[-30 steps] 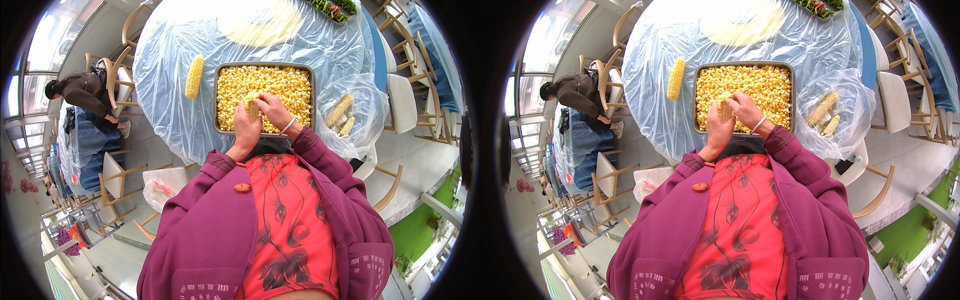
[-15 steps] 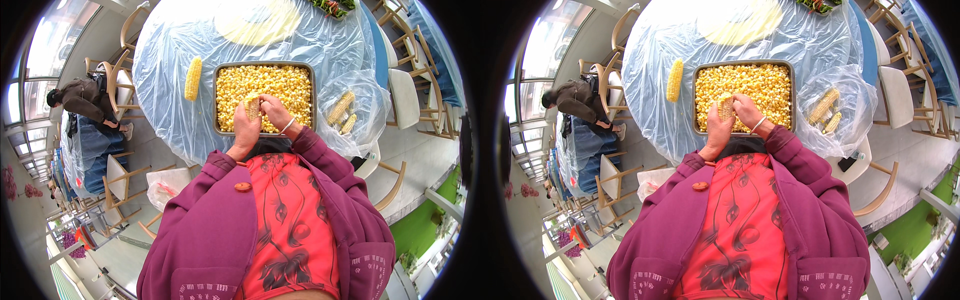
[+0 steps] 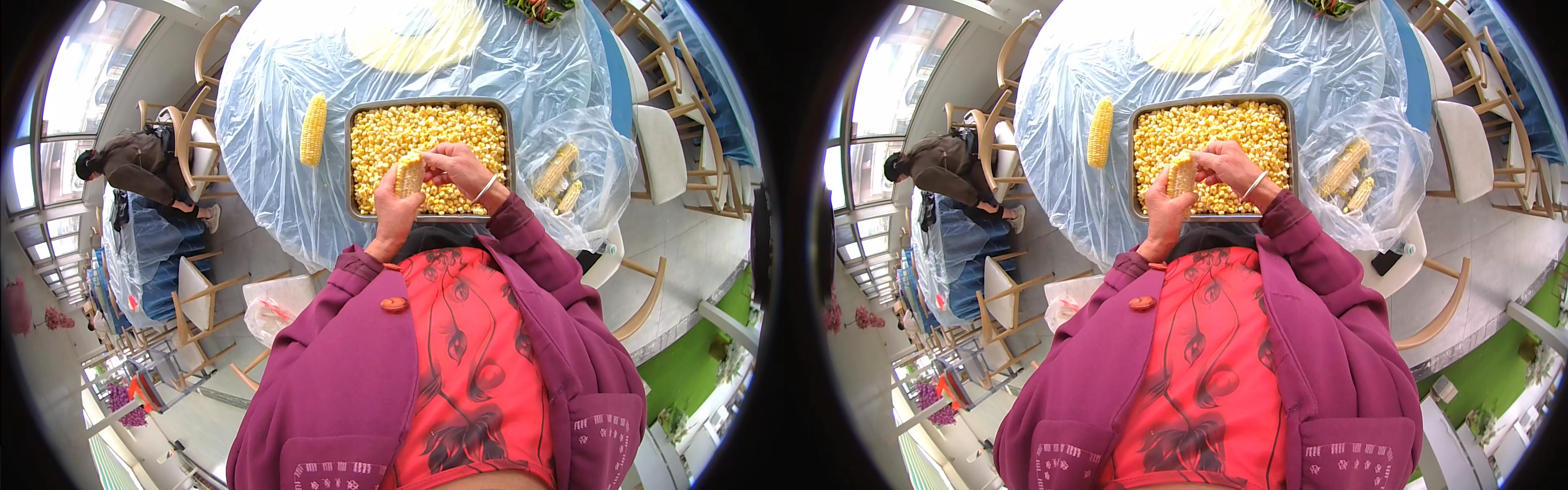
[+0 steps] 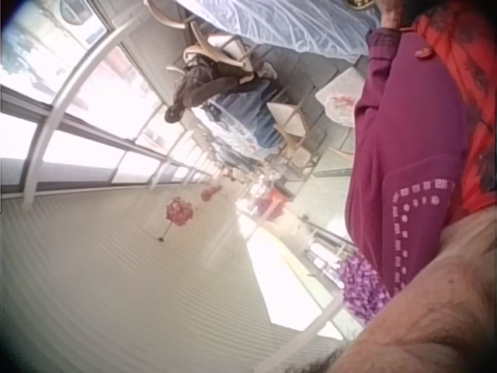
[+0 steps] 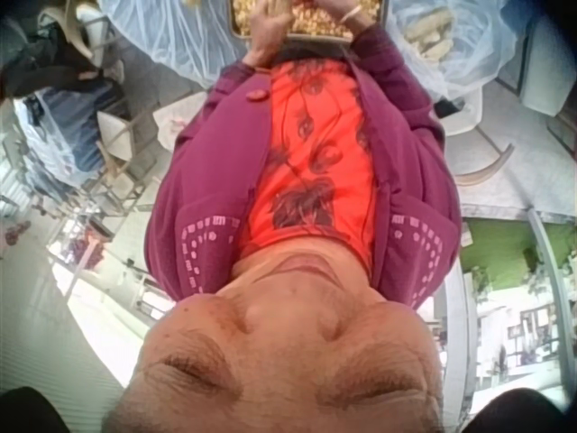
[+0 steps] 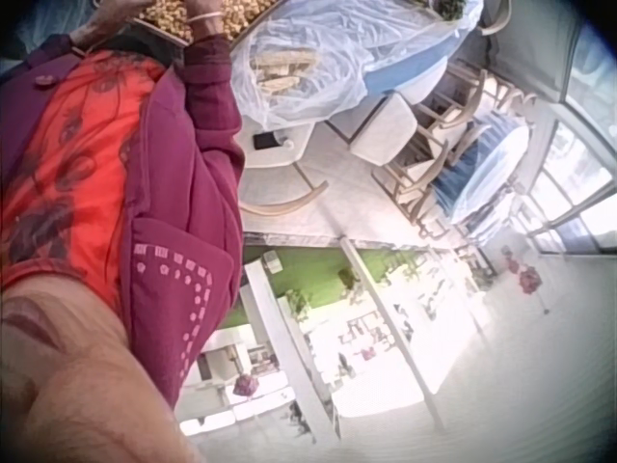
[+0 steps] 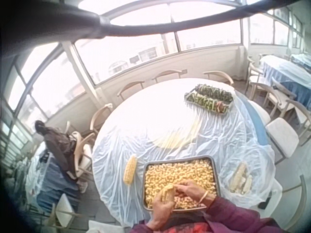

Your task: The person removes corn kernels from a cob by hand, placing the kernels into a metal tray. The person handles multiple corn cobs, shucking each one and adding the kernels to the tray.

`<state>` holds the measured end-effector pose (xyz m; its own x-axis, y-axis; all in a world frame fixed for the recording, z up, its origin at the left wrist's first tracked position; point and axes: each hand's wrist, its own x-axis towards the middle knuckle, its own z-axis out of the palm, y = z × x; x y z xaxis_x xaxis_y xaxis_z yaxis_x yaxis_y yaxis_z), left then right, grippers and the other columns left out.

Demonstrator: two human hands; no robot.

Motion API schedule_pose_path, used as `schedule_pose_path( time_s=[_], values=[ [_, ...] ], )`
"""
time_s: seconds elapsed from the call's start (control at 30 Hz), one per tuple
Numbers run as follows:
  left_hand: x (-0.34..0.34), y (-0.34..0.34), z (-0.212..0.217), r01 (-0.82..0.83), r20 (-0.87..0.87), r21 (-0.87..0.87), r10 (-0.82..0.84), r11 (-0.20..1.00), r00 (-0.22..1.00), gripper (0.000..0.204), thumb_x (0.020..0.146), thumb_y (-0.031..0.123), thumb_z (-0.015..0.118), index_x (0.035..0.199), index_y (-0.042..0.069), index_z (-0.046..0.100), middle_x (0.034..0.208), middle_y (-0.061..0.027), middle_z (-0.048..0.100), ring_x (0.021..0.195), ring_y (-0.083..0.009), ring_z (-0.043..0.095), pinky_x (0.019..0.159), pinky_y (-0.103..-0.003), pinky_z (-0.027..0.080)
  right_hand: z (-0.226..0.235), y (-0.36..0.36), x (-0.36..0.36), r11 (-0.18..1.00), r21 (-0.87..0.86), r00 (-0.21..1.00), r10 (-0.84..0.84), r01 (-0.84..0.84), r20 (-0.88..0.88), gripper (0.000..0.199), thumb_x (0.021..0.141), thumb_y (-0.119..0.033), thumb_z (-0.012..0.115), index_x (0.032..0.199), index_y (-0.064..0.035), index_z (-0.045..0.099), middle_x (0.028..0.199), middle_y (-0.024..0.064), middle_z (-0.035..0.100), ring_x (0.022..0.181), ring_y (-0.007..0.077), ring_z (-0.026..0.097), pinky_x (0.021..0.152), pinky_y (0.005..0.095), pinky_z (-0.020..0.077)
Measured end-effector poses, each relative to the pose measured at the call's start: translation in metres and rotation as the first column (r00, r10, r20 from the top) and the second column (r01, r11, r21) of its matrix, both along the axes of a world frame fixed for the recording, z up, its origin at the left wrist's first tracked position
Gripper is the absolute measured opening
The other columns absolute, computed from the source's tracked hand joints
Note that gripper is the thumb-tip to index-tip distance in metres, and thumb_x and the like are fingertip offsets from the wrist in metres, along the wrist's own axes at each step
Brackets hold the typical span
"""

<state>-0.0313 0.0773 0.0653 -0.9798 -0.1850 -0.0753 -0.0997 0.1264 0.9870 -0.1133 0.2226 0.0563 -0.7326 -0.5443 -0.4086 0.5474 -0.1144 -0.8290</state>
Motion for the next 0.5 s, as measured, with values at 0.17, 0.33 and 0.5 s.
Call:
schedule_pose_path(
  time_s=[0.17, 0.33, 0.5],
  values=[
    [-0.001, -0.001, 0.000, -0.015, 0.041, 0.120, 0.010, 0.993, 0.999, 0.036, 0.065, -0.004, 0.058, 0.101, 0.001, 0.059, 0.082, -0.0007, 0.059, 0.073, -0.0098, 0.055, 0.063, -0.024, 0.046, -0.002, 0.000, -0.003, 0.999, 0.033, 0.999, 0.030, -0.030, -0.015, 0.025, 0.089, -0.026, 0.059, 0.087, -0.0012, 0.062, 0.079, 0.0048, 0.063, 0.067, 0.0098, 0.060, 0.060, 0.0221, 0.0511],
    [-0.002, 0.001, -0.006, -0.017, 0.032, 0.071, 0.015, 0.997, 0.999, 0.038, 0.064, -0.005, 0.057, 0.101, 0.001, 0.060, 0.083, 0.0008, 0.059, 0.073, -0.0087, 0.055, 0.064, -0.023, 0.045, -0.016, -0.010, 0.001, 0.992, 0.121, 0.981, 0.050, -0.028, -0.185, 0.022, 0.088, -0.019, 0.053, 0.082, 0.0006, 0.060, 0.072, 0.0071, 0.061, 0.062, 0.0120, 0.058, 0.055, 0.0250, 0.0493],
    [-0.005, 0.002, 0.005, -0.045, 0.118, 0.280, 0.012, 0.959, 0.993, 0.042, 0.063, -0.008, 0.057, 0.104, 0.001, 0.060, 0.085, 0.0003, 0.061, 0.075, -0.0079, 0.056, 0.065, -0.022, 0.045, -0.021, -0.011, 0.003, 0.999, 0.034, 0.985, -0.022, 0.028, -0.170, 0.020, 0.083, -0.004, 0.041, 0.084, 0.0014, 0.059, 0.072, 0.0060, 0.059, 0.065, 0.0130, 0.058, 0.060, 0.0244, 0.0482]
  ],
)
